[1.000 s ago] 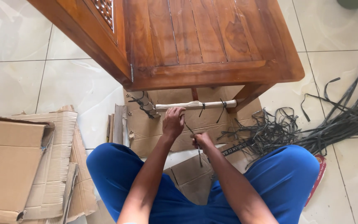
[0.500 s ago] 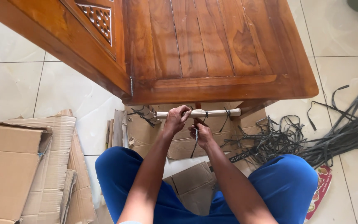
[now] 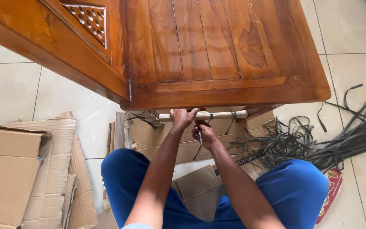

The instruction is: Wrapping wooden chair legs with cardboard and securing them with plastic strips.

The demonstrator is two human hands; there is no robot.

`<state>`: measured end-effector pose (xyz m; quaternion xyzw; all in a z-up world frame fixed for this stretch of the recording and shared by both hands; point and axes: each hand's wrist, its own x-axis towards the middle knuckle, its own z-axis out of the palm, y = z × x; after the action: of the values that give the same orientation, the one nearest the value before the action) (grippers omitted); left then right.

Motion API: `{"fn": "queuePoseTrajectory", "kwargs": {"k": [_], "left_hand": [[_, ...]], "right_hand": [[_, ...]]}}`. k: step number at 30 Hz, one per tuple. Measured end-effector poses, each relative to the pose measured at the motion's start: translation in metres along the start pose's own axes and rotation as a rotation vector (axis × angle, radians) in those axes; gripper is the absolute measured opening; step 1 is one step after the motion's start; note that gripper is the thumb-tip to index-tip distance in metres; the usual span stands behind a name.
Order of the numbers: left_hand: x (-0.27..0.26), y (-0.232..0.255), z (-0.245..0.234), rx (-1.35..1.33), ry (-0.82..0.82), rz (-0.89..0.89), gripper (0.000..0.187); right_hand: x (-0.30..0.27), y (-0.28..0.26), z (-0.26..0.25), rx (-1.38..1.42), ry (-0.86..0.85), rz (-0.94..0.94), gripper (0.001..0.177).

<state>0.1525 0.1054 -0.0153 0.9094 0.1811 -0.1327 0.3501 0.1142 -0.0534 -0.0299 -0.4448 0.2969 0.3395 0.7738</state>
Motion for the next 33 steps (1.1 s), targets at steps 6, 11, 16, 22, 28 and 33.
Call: {"fn": "queuePoseTrajectory", "kwargs": {"k": [6,11,16,22,28,33], "left_hand": [[-0.005,-0.026,0.010,-0.381,0.144,0.044,0.024],[-0.017,-0.018,-0.003,-0.414,0.134,0.207,0.013],[-0.022,-0.018,-0.015,-0.396,0.105,0.328,0.007],[-0.030,-0.017,-0.025,-0.396,0.079,0.363,0.007],[-0.030,-0.021,-0.022,-0.422,0.061,0.412,0.004],[-0.039,-0.012,-0.029,-0.399,0.091,0.500,0.008]], "right_hand": [[-0.024,0.023,0.013,-0.363,0.047,-0.255,0.034],[-0.053,0.044,0.022,-0.669,0.221,-0.541,0.024],[-0.079,0.019,0.042,-0.960,0.357,-0.814,0.022],[-0.069,-0.034,0.060,-1.076,0.391,-0.939,0.024],[-0.014,-0.071,0.052,-1.207,0.306,-0.662,0.027],[-0.006,-0.076,0.050,-1.332,0.306,-0.567,0.041]]}}
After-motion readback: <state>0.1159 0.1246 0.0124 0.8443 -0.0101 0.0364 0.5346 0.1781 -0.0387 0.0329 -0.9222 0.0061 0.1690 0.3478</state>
